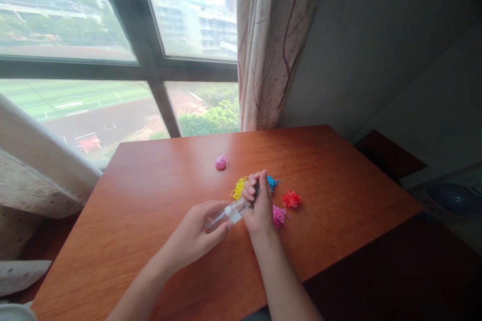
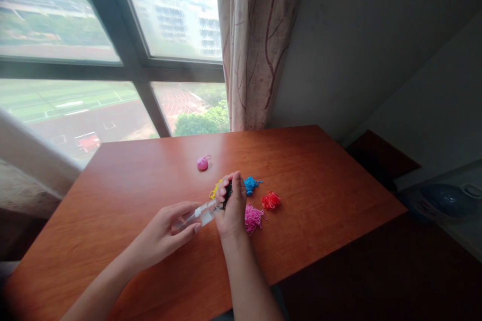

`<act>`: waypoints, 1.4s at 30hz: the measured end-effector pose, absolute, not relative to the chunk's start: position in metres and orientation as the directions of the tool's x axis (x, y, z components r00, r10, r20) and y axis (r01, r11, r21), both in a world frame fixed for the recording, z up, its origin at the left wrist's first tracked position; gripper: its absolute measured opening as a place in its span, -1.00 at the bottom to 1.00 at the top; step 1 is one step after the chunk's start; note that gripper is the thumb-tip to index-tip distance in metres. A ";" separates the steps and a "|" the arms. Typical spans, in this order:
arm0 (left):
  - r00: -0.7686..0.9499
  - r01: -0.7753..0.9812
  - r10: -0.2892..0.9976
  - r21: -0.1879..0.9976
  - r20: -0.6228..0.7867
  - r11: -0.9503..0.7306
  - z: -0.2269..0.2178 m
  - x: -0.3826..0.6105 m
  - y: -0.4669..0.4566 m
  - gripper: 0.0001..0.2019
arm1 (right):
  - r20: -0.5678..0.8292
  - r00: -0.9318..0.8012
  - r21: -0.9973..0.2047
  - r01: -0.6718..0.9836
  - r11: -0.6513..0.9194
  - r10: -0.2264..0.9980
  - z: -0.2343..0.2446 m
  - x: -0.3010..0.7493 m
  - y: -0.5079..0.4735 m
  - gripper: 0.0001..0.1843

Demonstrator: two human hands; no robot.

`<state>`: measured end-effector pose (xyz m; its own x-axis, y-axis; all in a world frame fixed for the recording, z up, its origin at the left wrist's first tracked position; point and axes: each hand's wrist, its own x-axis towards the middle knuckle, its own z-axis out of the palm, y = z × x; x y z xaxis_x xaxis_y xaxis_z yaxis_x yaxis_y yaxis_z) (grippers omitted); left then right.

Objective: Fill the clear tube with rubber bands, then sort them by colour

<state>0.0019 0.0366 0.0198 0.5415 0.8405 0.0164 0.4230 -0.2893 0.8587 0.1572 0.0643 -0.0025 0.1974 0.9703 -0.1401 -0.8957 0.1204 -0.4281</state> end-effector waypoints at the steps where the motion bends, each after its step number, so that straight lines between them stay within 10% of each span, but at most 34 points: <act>1: 0.532 0.427 0.846 0.857 0.018 -0.287 0.020 0.003 0.036 -0.64 | -0.150 0.197 -0.421 -0.899 0.118 0.969 -0.002 0.157 0.064 -0.66; 33: 0.597 0.481 0.802 0.800 0.000 -0.358 0.025 -0.002 0.036 -0.82 | -0.188 0.010 -0.496 -0.864 -0.087 0.982 -0.001 0.156 0.060 -0.50; 42: 0.503 0.481 0.863 0.815 0.043 -0.322 0.022 0.009 0.033 -0.72 | -0.116 0.277 -0.565 -0.808 0.166 0.954 0.000 0.150 0.060 -0.56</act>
